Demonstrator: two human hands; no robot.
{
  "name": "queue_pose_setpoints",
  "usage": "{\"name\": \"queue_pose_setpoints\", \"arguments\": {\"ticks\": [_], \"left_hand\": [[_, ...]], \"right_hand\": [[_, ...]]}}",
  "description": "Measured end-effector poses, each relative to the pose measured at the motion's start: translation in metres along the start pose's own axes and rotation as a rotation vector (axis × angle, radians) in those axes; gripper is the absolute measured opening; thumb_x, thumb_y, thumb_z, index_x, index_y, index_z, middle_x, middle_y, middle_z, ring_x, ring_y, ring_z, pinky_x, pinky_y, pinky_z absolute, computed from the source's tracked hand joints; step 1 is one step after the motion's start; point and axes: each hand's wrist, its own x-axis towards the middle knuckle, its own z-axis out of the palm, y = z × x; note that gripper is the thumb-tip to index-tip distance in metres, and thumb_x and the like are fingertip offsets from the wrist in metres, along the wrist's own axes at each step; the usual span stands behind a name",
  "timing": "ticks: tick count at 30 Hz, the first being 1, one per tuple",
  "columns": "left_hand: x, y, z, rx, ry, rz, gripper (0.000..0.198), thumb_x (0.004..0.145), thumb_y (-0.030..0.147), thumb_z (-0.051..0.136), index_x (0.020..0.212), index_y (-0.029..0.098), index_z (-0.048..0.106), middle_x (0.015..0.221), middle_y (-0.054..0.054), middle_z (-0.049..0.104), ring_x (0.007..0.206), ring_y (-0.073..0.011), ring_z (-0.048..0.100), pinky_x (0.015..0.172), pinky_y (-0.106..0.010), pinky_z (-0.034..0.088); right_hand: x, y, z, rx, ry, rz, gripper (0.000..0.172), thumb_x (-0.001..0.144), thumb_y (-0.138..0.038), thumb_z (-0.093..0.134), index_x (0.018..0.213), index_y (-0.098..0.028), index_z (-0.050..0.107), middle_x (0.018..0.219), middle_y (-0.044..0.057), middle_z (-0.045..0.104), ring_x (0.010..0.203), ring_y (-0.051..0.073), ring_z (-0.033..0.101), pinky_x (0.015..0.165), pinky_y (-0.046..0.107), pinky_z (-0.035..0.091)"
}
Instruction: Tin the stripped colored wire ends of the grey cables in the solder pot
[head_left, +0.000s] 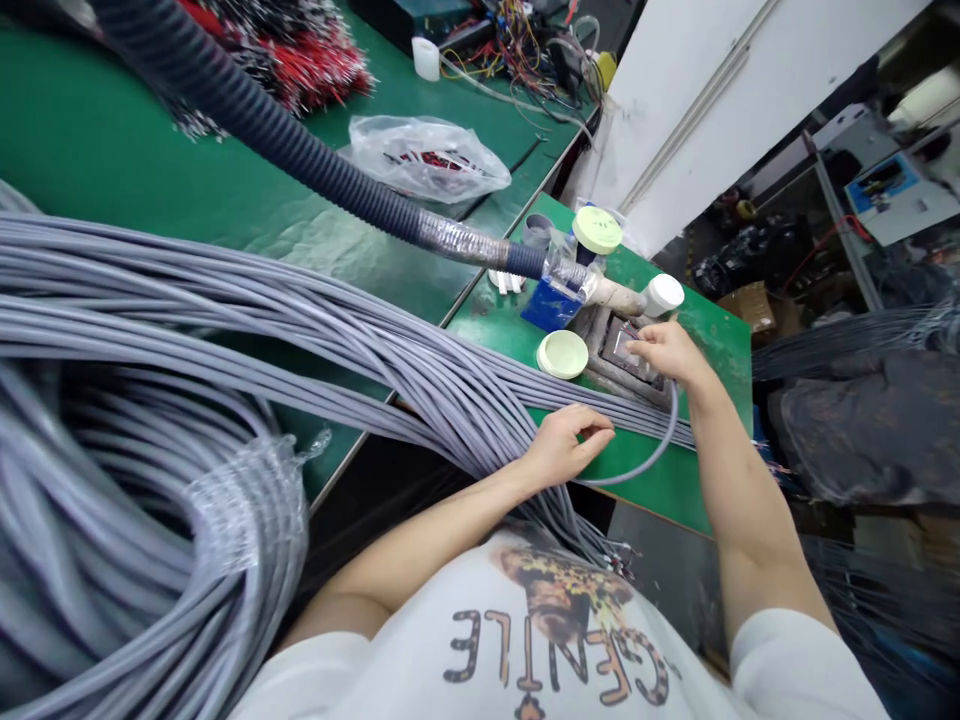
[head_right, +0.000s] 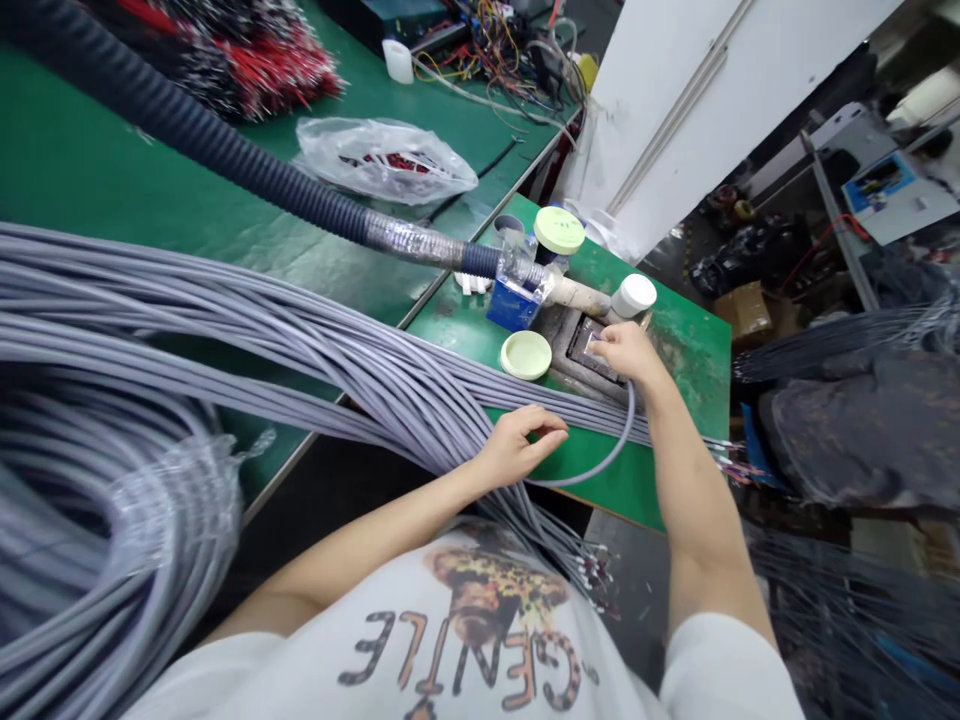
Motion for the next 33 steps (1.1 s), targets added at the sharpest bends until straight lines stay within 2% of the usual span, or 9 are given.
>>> {"name": "queue_pose_setpoints", "arguments": {"ticks": [5,10,21,26,30,33], "left_hand": [[0.000,0.001,-0.001,0.004,0.000,-0.009,0.013,0.087,0.025,0.057,0.082,0.018,0.068,0.075,-0.004,0.068,0.071,-0.0149,0.058,0.071,-0.028,0.045],[-0.001,0.001,-0.001,0.005,-0.001,-0.021,0.014,0.087,0.024,0.057,0.082,0.018,0.069,0.075,-0.004,0.068,0.071,-0.0153,0.058,0.071,-0.028,0.044],[0.000,0.000,-0.001,-0.002,-0.004,-0.017,0.013,0.087,0.025,0.057,0.082,0.018,0.068,0.075,-0.004,0.068,0.072,-0.0153,0.058,0.071,-0.028,0.044],[0.000,0.000,-0.001,0.005,0.006,-0.011,0.013,0.086,0.024,0.058,0.083,0.018,0.068,0.075,-0.004,0.068,0.071,-0.0150,0.058,0.071,-0.028,0.045],[0.000,0.000,-0.001,-0.001,0.011,-0.007,0.012,0.086,0.024,0.058,0.083,0.018,0.068,0.076,-0.004,0.068,0.072,-0.0151,0.058,0.071,-0.028,0.045],[0.000,0.000,-0.001,0.001,0.007,-0.008,0.013,0.087,0.024,0.058,0.083,0.018,0.068,0.075,-0.004,0.068,0.071,-0.0151,0.058,0.071,-0.028,0.045]], "right_hand": [[0.005,0.040,0.002,-0.135,0.014,0.119,0.035,0.072,-0.040,0.058,0.049,-0.017,0.046,0.042,-0.004,0.036,0.048,0.008,0.034,0.051,0.025,0.022],[0.011,0.052,0.006,-0.201,0.008,0.173,0.032,0.070,-0.038,0.061,0.049,-0.016,0.051,0.042,-0.003,0.039,0.049,0.009,0.038,0.051,0.026,0.024],[0.027,0.047,0.009,-0.350,-0.070,0.242,0.022,0.068,-0.035,0.064,0.061,-0.015,0.066,0.058,0.004,0.058,0.064,0.017,0.054,0.055,0.026,0.032],[0.029,0.041,0.010,-0.366,-0.094,0.268,0.021,0.066,-0.036,0.066,0.067,-0.016,0.069,0.064,0.007,0.062,0.066,0.019,0.056,0.058,0.027,0.034],[0.030,0.036,0.007,-0.365,-0.078,0.247,0.019,0.065,-0.035,0.066,0.063,-0.016,0.066,0.063,0.006,0.060,0.064,0.018,0.054,0.058,0.027,0.033],[0.022,0.032,-0.002,-0.351,-0.055,0.202,0.023,0.069,-0.034,0.063,0.055,-0.017,0.058,0.056,0.002,0.052,0.059,0.014,0.047,0.054,0.026,0.029]]}}
